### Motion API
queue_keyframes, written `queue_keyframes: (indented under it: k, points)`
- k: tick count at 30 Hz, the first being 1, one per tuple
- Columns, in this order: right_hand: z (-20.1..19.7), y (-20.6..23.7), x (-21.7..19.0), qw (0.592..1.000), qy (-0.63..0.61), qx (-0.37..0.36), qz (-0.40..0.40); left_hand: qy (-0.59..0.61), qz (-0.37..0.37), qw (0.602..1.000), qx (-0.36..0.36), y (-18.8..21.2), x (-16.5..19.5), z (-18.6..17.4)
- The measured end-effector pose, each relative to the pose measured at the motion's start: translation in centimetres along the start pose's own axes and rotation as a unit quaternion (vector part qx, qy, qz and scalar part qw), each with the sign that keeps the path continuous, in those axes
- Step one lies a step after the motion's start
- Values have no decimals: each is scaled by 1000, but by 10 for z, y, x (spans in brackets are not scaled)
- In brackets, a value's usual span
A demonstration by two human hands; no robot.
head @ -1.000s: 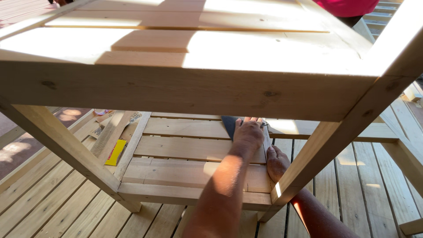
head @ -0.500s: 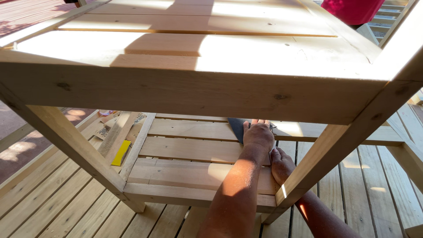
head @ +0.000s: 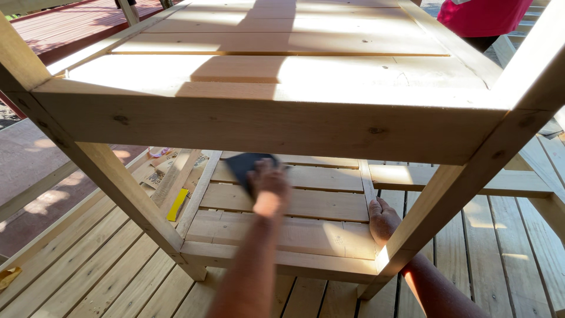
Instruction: The person sands a wooden chair frame with a sheet of sandpaper, holding the frame steady with one hand while rubbing the sandpaper over the slats, rails and legs. They work over the seat, side rails and lower legs, repositioning the sandpaper and turning the chair to reach different surfaces.
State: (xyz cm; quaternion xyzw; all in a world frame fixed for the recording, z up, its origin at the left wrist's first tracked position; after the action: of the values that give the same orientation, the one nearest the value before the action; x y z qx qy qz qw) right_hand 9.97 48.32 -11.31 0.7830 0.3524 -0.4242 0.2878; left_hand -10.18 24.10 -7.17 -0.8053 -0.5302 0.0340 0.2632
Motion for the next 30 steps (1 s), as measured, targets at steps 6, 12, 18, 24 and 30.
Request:
queue_keyframes:
  k: [6,12,18,24,30]
  points:
    - [2,-12,4,999,-34,-31,-10,154,104,976,-115,54,189,39]
    - [1,3,0,996,-85,-19,11,-126,23,982,-139,32,0,-18]
    - [3,-12,11,999,-37,-15,-13,-21,-93,989,-116,27,-21,-41]
    - [14,-59,46,977,-167,-98,-94,111,120,961,-223,76,177,-16]
    - [-39,-40,40,996,-46,-74,24,47,21,972,-231,56,29,-44]
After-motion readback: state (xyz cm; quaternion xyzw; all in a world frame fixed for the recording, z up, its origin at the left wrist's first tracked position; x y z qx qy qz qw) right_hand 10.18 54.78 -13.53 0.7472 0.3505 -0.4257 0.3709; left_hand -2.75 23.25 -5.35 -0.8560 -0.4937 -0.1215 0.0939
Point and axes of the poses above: each hand's wrist, its own y-axis away from the middle knuckle, its own z-axis out of the palm, x = y × z, the point moved 7 cm from there along -y, towards the middle knuckle
